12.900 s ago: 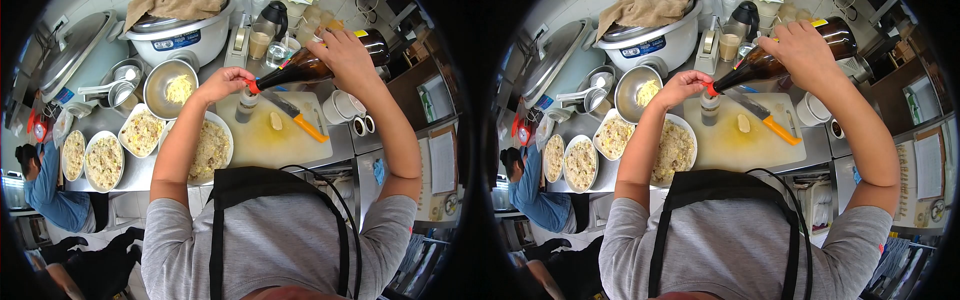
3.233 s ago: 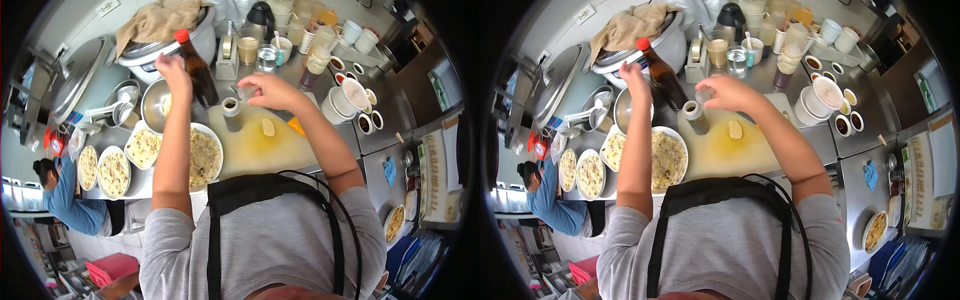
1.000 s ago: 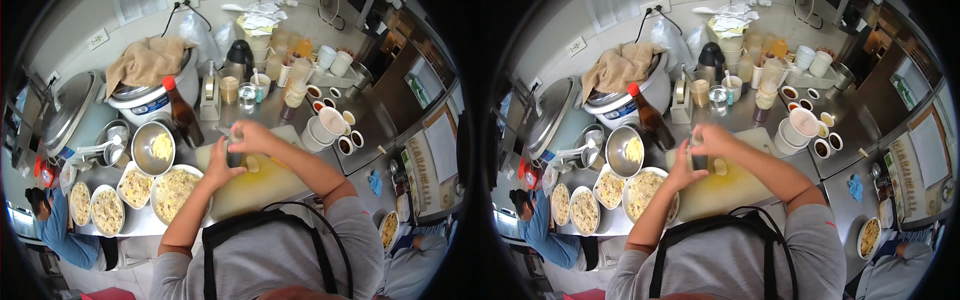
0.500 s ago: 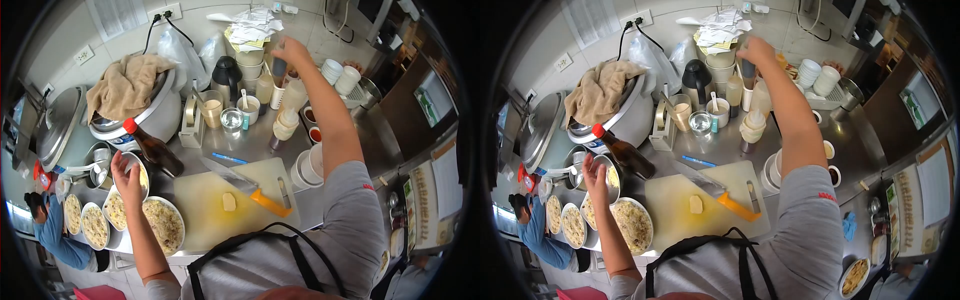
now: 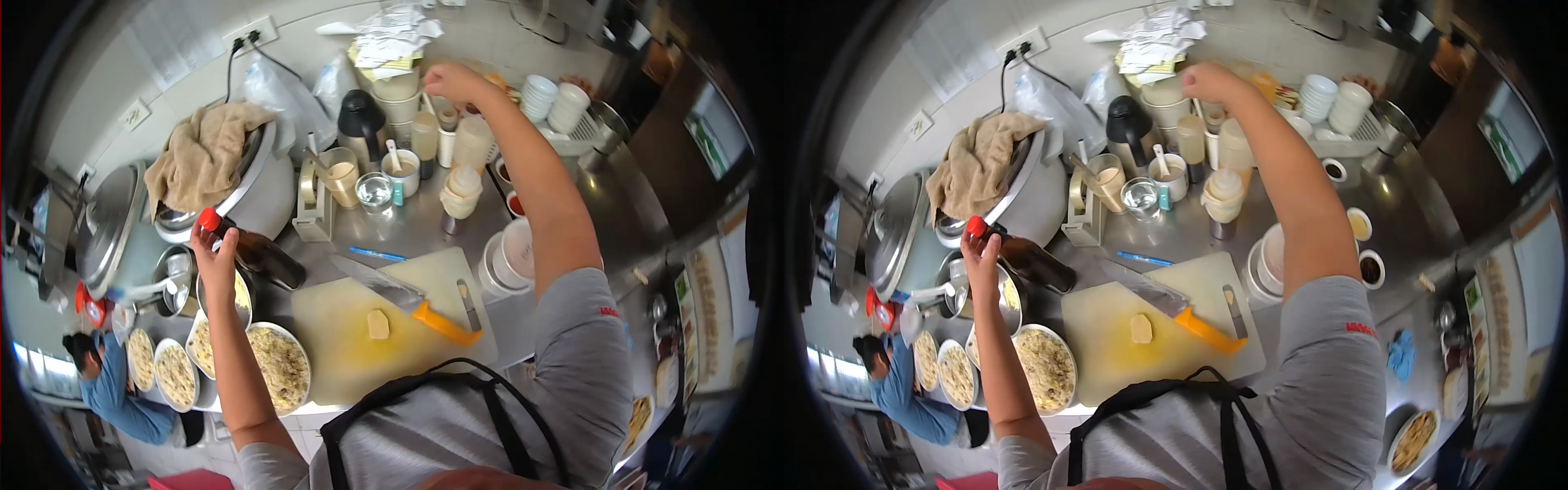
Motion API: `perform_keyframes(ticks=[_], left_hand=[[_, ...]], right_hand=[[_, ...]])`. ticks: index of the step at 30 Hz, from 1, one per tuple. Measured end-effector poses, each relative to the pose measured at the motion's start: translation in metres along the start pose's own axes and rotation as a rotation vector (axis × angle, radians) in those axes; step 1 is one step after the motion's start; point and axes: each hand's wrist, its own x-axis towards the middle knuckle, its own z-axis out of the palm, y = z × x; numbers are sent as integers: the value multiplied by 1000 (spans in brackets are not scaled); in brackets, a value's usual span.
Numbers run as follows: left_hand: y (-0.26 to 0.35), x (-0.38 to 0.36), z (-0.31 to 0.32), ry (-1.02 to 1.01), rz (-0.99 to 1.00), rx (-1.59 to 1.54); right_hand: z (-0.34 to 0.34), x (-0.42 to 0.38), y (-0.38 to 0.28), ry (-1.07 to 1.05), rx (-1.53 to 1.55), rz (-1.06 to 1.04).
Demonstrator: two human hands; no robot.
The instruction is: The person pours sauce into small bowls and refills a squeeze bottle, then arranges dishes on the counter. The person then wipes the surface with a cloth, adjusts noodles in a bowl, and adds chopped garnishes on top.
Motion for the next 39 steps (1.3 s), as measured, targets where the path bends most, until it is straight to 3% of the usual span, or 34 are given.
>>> perform_keyframes(ticks=[2,4,7,8,9,10,11,12,15,17,19,22,24,26,30,32,33,35,39], left_hand=[[-14,18,-2,-109,43,-31],[-18,26,3,-61,-3,-35],[-44,53,-3,-95,57,423],[-76,69,-1,12,241,352],[-52,56,5,-15,129,144],[-35,47,11,-21,143,149],[-30,43,14,-3,177,165],[-31,42,18,13,272,-14],[-24,44,9,4,361,56],[25,20,1,57,365,148],[55,16,-5,64,418,-23],[119,-14,-26,-1,368,-215],[153,-49,-31,-16,399,-437],[170,-77,-27,-168,413,-769],[186,-163,-9,-424,257,-1059],[190,-216,7,-628,75,-1150],[198,-252,22,-517,82,-1089],[212,-318,50,-535,-22,-990],[231,-422,102,-752,45,-1021]], right_hand=[[-19,-45,-36,7,-28,-64],[-34,-101,-66,69,-121,-59],[-34,-210,-112,213,88,31],[-27,-250,-126,284,131,19],[-21,-292,-143,258,231,122],[-17,-331,-162,240,341,198],[-9,-372,-178,303,415,239],[-1,-411,-192,363,494,252],[19,-517,-223,461,418,494],[43,-588,-234,668,413,642],[59,-652,-255,885,704,887],[67,-722,-293,1102,571,1111],[77,-773,-303,1135,454,1206],[75,-816,-318,1163,403,1305],[44,-897,-359,1069,230,1476],[54,-944,-368,1335,360,1361],[57,-966,-376,1323,334,1375],[68,-1009,-393,1310,372,1411],[97,-1076,-413,1273,599,1549]])
